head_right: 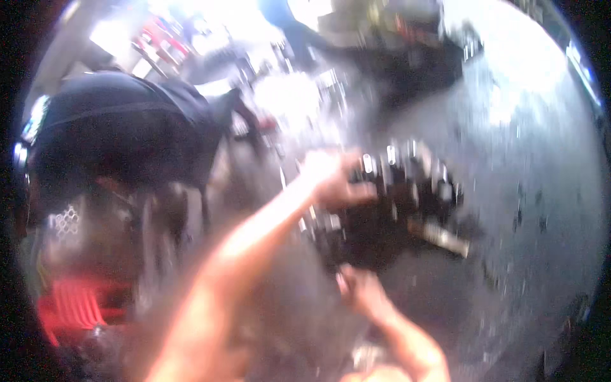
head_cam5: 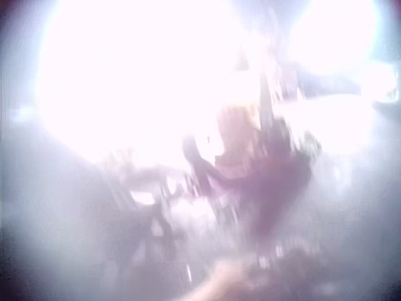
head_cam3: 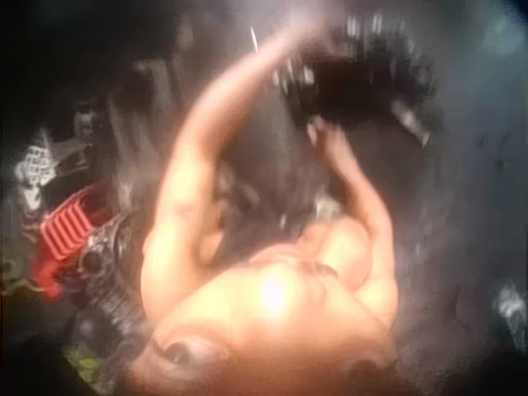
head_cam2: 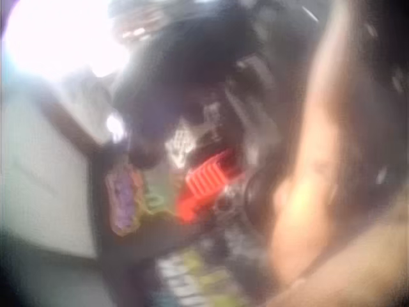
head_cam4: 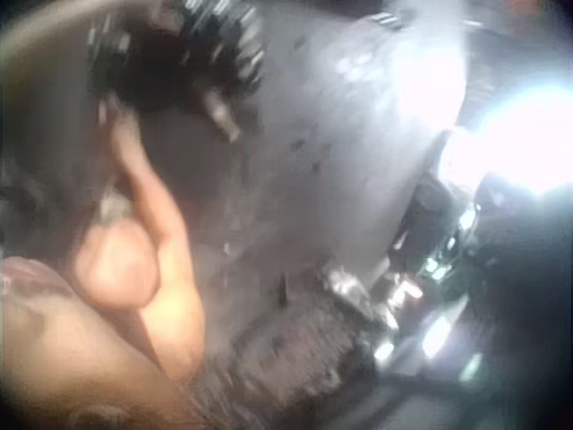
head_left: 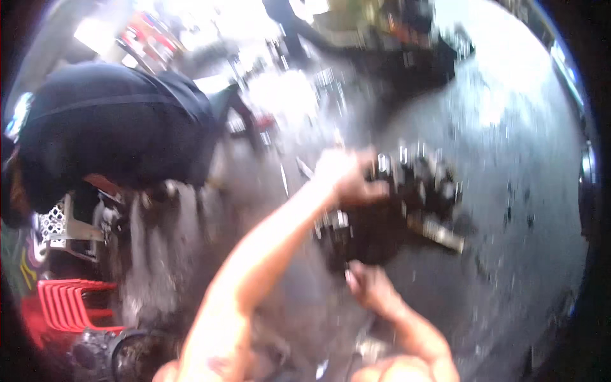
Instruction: The person uses a screwdriver and pliers to disassemble a mechanical pump assembly on a concrete floor, removing small components and handling the larger pump housing by hand.
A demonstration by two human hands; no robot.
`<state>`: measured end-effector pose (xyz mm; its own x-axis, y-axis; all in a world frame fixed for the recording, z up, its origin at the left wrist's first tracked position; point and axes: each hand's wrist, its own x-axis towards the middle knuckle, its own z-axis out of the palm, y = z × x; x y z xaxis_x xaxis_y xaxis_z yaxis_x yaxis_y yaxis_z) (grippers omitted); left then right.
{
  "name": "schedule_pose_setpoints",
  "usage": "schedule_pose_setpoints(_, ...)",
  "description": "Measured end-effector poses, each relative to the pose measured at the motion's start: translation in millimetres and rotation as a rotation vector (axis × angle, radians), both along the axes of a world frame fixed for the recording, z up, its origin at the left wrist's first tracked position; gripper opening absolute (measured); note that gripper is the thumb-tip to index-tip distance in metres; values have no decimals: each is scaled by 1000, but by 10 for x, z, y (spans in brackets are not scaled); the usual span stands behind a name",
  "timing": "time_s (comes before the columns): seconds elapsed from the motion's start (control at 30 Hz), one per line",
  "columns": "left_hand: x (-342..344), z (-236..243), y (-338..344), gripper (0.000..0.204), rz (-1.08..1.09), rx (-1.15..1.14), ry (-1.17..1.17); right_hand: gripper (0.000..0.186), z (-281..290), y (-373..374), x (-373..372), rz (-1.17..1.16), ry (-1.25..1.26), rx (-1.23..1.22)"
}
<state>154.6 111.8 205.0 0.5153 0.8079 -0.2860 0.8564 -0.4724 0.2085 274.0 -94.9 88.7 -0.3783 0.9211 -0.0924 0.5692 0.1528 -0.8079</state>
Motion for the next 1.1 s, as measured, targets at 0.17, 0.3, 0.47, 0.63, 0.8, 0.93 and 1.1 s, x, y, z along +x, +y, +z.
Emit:
schedule_pose_setpoints(0.17, -143, -163, -64, 68, 28, 110, -192, 38, 228, 19, 94, 185, -312, -603)
schedule_pose_setpoints(0.3, -97, -35, -43, 70, -1, 62, -213, 28, -93, -213, 250, 238, -400, -416)
schedule_pose_setpoints(0.47, -53, -119, -32, 92, 167, 22, -186, 35, 136, -172, 376, 131, -339, -404)
schedule_pose_setpoints(0.63, 16, -183, 61, 86, 152, -56, -107, 44, 160, -116, 493, -110, -309, -370)
schedule_pose_setpoints(0.8, -4, 69, 98, 84, 52, -35, 28, 43, 128, -69, 529, -52, -187, -153)
schedule_pose_setpoints(0.93, -79, -117, 119, 78, 59, 107, -48, 42, 160, -80, 454, -58, -150, -265)
schedule_pose_setpoints(1.1, -15, -210, 91, 75, 21, 169, -76, 39, -179, 1, 595, -326, -23, -11)
